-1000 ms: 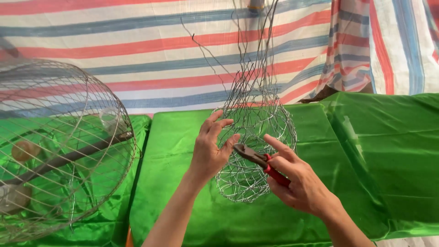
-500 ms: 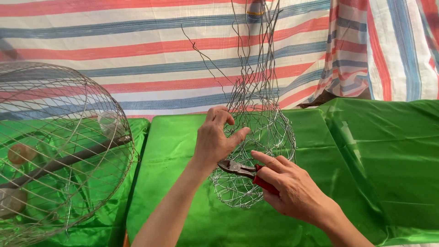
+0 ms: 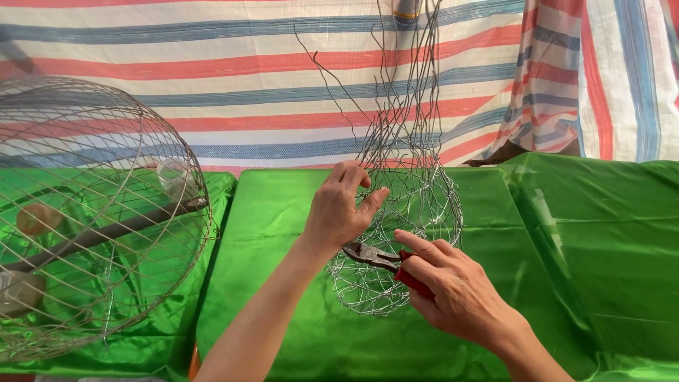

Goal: Using wire cutters to trim and shape a wire mesh structure into a birdcage.

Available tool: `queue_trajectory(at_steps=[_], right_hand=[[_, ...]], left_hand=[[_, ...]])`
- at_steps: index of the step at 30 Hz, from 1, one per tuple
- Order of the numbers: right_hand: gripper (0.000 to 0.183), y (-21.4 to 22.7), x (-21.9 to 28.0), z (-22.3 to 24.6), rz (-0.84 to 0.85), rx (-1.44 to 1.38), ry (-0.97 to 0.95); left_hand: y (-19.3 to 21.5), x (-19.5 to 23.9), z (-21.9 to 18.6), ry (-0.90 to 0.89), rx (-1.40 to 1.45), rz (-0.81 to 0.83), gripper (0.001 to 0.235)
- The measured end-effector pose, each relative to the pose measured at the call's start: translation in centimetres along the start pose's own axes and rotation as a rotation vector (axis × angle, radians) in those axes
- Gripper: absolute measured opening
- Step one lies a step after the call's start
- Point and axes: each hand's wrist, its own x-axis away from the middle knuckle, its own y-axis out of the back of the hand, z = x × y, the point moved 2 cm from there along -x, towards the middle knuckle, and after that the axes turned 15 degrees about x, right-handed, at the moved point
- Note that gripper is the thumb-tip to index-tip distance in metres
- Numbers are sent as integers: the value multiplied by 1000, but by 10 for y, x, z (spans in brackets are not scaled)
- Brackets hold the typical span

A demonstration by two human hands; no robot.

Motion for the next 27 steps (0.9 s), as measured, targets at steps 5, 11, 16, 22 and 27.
queue_trajectory(at_steps=[5,11,16,22,27], right_hand=[[8,0,-1,0,-5,-2,4],[8,-2,1,2,-20,29,4],[9,-2,3,3,-8,21,2],[10,-2,4,1,-66,33,-12],[14,-3,6,2,-58,57,30]], left_hand=[[1,-8,-7,67,-30,13,46],[-4,-11,-4,128,-68,-16,37],[-7,-11,-6,71,-108,-38,25],[5,-2,-10,69,-34,78,46],[22,25,-14,49,167,153,52]])
